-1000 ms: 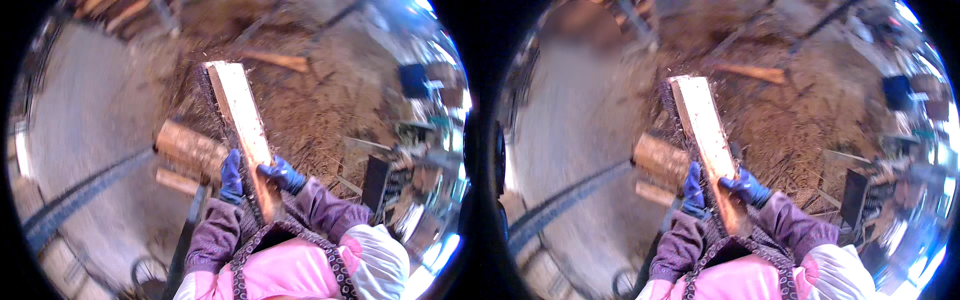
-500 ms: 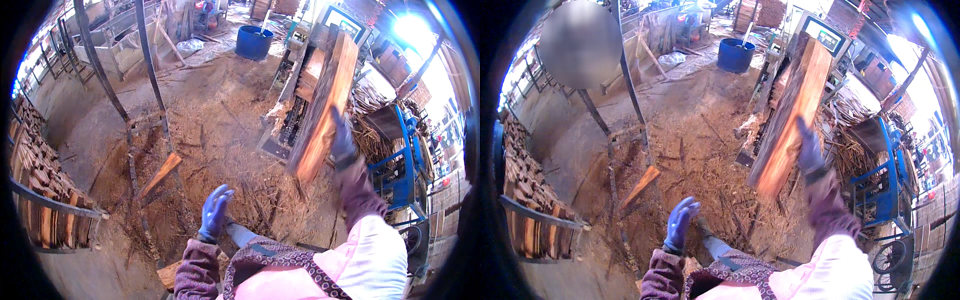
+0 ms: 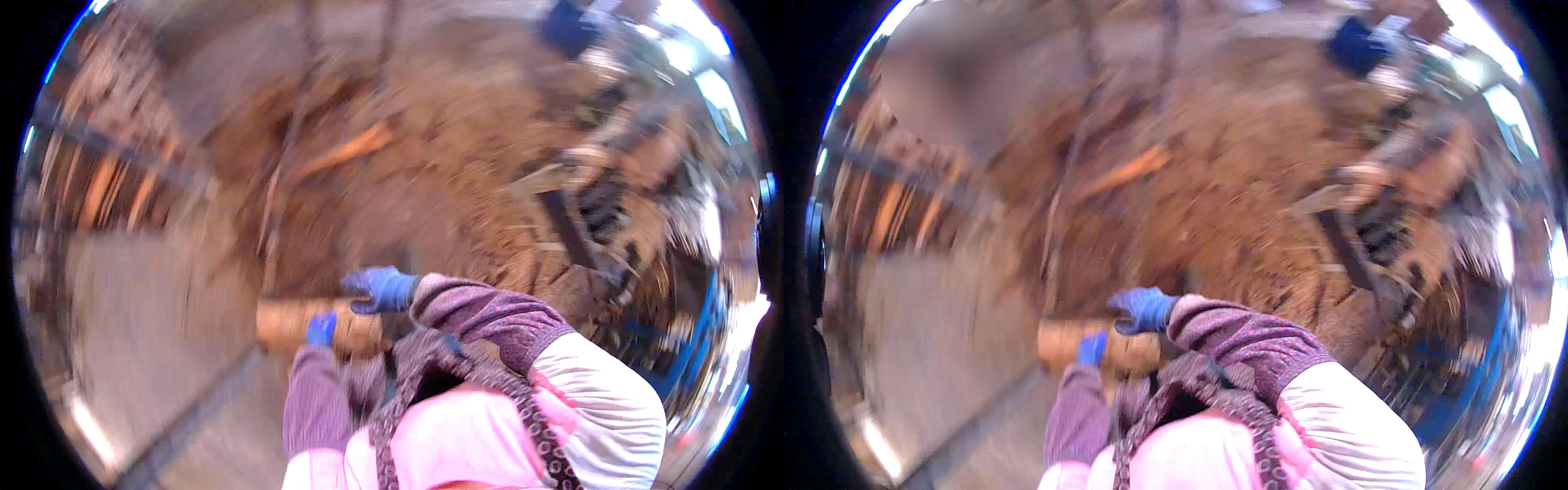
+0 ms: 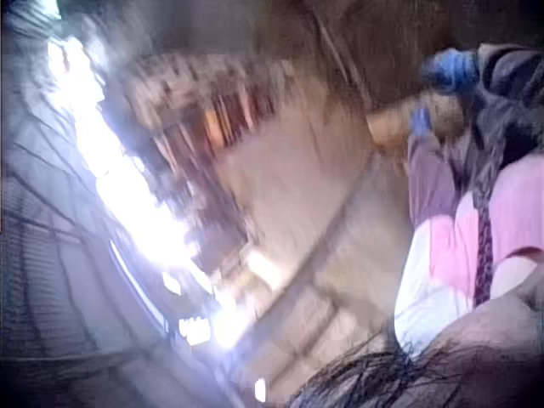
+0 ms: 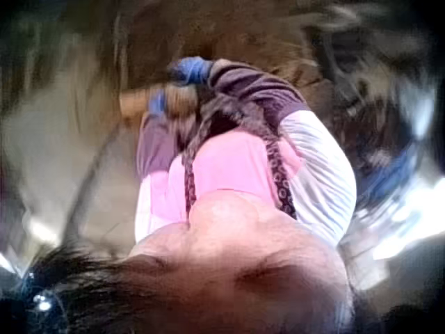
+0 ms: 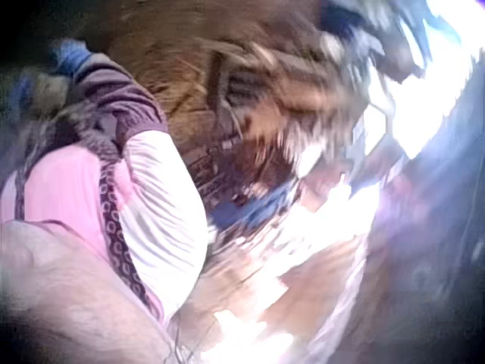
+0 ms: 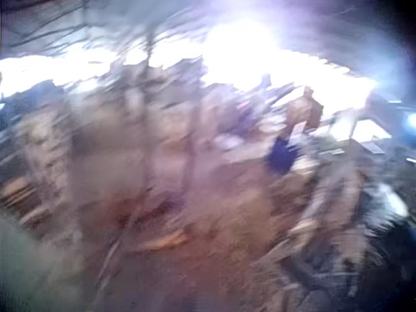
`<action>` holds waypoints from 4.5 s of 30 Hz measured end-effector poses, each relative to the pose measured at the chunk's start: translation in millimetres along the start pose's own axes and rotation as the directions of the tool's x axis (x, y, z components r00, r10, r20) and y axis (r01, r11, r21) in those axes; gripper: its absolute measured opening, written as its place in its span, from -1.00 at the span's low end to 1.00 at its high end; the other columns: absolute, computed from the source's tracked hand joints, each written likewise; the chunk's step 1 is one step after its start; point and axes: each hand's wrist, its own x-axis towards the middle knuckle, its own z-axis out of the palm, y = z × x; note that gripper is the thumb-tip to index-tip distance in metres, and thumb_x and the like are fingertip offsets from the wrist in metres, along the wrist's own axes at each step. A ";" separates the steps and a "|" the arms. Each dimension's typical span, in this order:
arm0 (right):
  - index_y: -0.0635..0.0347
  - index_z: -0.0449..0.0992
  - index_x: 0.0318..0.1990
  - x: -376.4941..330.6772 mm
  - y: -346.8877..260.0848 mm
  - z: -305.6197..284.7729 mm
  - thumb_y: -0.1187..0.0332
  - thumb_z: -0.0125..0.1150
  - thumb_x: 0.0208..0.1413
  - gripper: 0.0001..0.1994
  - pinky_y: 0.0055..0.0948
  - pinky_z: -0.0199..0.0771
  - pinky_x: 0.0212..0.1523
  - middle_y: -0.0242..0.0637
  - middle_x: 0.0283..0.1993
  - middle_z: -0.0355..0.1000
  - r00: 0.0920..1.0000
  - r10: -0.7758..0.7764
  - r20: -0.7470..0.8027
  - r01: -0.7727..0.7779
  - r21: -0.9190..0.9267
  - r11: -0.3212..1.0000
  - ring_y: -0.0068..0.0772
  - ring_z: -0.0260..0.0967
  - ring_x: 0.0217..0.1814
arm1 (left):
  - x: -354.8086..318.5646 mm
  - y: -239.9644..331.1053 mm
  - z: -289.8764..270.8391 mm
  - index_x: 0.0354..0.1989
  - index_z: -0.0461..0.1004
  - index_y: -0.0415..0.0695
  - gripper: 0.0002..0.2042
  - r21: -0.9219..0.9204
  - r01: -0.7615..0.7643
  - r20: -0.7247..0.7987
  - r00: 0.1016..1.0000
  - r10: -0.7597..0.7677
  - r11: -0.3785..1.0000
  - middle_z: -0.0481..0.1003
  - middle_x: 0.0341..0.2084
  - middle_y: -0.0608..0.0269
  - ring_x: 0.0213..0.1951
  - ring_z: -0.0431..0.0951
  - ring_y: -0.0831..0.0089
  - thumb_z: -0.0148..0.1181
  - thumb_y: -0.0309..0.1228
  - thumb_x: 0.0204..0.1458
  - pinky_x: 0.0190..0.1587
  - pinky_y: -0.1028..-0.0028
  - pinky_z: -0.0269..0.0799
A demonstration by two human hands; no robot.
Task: The person picks up wooden planks from a pile on the floor and feeds them one by one into the intake of a processing machine by hand.
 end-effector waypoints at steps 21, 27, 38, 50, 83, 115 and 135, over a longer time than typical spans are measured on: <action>0.29 0.34 0.18 360.2 227.2 366.5 0.25 0.41 0.00 -0.40 -0.42 0.29 0.10 -0.24 0.08 0.42 0.725 0.098 0.682 -0.438 0.346 0.829 -0.45 0.31 0.08 | -3.6 -203.8 206.6 0.28 0.22 -0.02 -0.26 -0.598 -0.475 0.357 0.563 -0.745 -0.646 0.33 0.17 0.16 0.16 0.34 0.14 -0.12 0.28 0.07 0.21 0.11 0.25; 0.21 0.48 0.02 333.0 196.0 366.8 0.13 0.44 -0.04 -0.49 -0.36 0.46 -0.23 -0.35 -0.14 0.51 0.563 0.336 0.755 -0.730 0.264 0.630 -0.49 0.43 -0.21 | -2.4 -162.2 181.7 0.28 0.21 -0.06 -0.32 -0.737 -0.534 0.263 0.338 -0.904 -0.414 0.34 0.15 0.19 0.14 0.36 0.23 -0.17 0.20 0.15 0.15 0.28 0.33; 0.27 0.43 0.08 140.4 81.4 119.4 0.05 0.23 0.12 -0.49 -0.50 0.37 -0.16 -0.42 -0.16 0.47 0.842 0.068 0.535 -0.431 0.593 0.680 -0.61 0.32 -0.18 | -90.0 100.4 40.4 0.31 0.12 -0.07 -0.43 -0.781 -0.515 0.026 0.540 -0.842 -0.354 0.36 0.09 0.18 0.07 0.37 0.28 -0.09 -0.05 0.19 0.13 0.31 0.32; 0.27 0.51 -0.09 35.4 -21.6 69.8 0.15 0.16 0.19 -0.66 -0.51 0.38 -0.28 -0.48 -0.30 0.45 0.863 0.428 -0.267 -0.143 0.685 0.715 -0.65 0.31 -0.32 | -107.4 24.0 -88.7 0.33 0.10 -0.16 -0.35 -0.970 -0.228 -0.212 0.963 -0.166 -0.088 0.40 0.02 0.24 -0.06 0.41 0.35 0.15 -0.21 0.09 0.02 0.42 0.36; 0.23 0.17 0.32 -426.2 121.9 -388.7 0.05 0.32 0.04 -0.24 -0.32 0.16 0.28 -0.23 0.31 0.18 -0.528 0.151 -0.836 -0.334 0.368 0.868 -0.30 0.17 0.27 | 102.0 215.7 -151.0 0.21 0.24 -0.28 -0.43 -0.827 -0.214 0.124 0.832 0.540 0.520 0.33 0.15 0.07 0.18 0.32 0.26 0.23 -0.26 0.07 0.23 0.30 0.20; 0.02 0.41 0.13 622.4 282.9 -69.5 -0.06 0.43 -0.28 -0.26 -0.19 0.41 0.06 -0.04 0.04 0.45 0.974 0.164 -0.154 -0.221 -0.790 0.572 -0.06 0.41 0.08 | 8.8 -65.7 9.1 -0.06 0.52 -0.19 -0.75 -0.795 0.606 0.495 0.679 -0.542 0.033 0.54 -0.18 0.19 -0.13 0.51 0.36 0.14 -0.39 0.12 0.03 0.41 0.37; 0.27 0.53 -0.02 223.6 52.2 57.4 0.07 0.39 -0.05 -0.47 -0.31 0.40 0.06 -0.22 -0.01 0.50 0.684 0.403 0.608 -0.638 0.767 -0.074 -0.36 0.45 -0.05 | 94.1 -11.1 -145.2 -0.06 0.49 -0.28 -0.59 -0.826 0.456 0.382 0.885 -0.265 0.332 0.55 -0.22 0.24 -0.21 0.50 0.44 0.18 -0.15 0.10 -0.16 0.38 0.41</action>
